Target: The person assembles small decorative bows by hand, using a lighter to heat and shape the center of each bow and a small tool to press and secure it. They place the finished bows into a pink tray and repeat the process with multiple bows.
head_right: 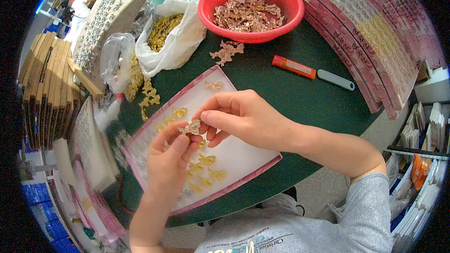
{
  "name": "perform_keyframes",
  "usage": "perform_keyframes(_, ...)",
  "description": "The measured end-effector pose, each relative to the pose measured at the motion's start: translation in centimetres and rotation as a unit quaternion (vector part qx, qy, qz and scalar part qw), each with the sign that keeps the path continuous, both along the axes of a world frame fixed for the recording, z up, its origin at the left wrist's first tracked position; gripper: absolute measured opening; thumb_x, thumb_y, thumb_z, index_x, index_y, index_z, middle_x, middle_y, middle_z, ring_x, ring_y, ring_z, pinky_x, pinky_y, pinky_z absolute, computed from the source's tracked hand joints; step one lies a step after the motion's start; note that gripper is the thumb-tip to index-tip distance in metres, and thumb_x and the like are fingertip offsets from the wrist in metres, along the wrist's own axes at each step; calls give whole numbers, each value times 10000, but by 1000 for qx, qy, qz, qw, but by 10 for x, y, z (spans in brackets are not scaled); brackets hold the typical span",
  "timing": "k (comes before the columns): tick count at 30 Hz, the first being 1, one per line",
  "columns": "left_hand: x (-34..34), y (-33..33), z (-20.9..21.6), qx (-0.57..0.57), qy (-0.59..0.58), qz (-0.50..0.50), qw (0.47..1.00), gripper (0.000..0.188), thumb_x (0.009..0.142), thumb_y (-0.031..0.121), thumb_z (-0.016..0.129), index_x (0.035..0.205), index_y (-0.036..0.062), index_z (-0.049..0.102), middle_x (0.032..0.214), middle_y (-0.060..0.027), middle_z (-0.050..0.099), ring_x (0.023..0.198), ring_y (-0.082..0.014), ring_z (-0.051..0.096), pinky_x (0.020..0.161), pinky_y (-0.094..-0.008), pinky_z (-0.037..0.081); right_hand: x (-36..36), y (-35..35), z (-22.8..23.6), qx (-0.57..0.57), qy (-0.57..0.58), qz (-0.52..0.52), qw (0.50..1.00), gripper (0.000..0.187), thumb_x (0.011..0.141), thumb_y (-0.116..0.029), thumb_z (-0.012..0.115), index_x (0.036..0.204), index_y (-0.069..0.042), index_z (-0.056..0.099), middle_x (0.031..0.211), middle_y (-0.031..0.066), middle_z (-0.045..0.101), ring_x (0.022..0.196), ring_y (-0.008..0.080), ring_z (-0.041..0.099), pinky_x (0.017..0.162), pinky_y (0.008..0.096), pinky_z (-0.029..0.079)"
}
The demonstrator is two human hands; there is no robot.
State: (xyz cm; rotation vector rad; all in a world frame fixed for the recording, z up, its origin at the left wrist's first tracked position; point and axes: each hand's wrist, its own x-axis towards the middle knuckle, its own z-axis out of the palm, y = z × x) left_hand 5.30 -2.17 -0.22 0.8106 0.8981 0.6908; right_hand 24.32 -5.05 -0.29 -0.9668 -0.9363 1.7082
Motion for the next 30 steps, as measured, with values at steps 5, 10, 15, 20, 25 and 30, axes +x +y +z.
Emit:
perform_keyframes(5, 0, 0, 0, -4, -7, -4, 1000, 223, 843, 19, 521, 1064, -15, 532, 959, -131, 585, 884, -189, 594, 803, -275, 492, 0, 0, -1, 10, -4, 2, 1000, 219, 889, -128, 466, 994, 48, 540, 864, 85, 578, 783, 121, 579, 699, 256, 521)
perform_keyframes(10, 0, 0, 1, -15, -24, -2, 1000, 227, 846, 24, 522, 1069, -19, 526, 961, -130, 582, 879, -189, 594, 800, -270, 494, 0, 0, 0, 13, -1, 5, 1000, 220, 890, -128, 462, 997, 49, 539, 874, 82, 574, 789, 116, 569, 702, 255, 521)
perform_keyframes(15, -1, 1, 1, -19, -26, 2, 999, 224, 846, 16, 518, 1066, -21, 526, 920, -110, 575, 874, -192, 595, 798, -269, 494, -2, 0, -3, 68, -59, -23, 996, 191, 875, -111, 482, 994, 22, 547, 874, 73, 573, 806, 118, 564, 687, 261, 518)
perform_keyframes(20, 2, 1, 2, -21, -20, 2, 1000, 204, 843, 10, 516, 1043, -22, 535, 865, -79, 558, 860, -195, 601, 788, -266, 499, -2, 4, -9, 422, -349, -124, 827, 178, 766, -70, 584, 940, -38, 572, 865, 68, 574, 777, 194, 574, 633, 268, 497)
perform_keyframes(25, 0, 0, 12, -154, -78, -44, 984, 310, 840, -14, 487, 1147, -18, 446, 1060, -114, 506, 1023, -226, 531, 884, -296, 444, 10, 1, 0, 508, -458, -111, 721, 199, 653, -55, 631, 849, -58, 595, 841, 46, 582, 743, 208, 559, 635, 292, 483)
perform_keyframes(30, -10, -18, 21, -211, -122, -109, 964, 356, 805, -31, 496, 1157, -5, 447, 1161, -178, 484, 1134, -296, 452, 909, -358, 431, 36, -8, 8, 425, -525, -129, 726, 168, 649, -36, 672, 807, -53, 617, 810, 48, 601, 739, 204, 537, 649, 285, 451)
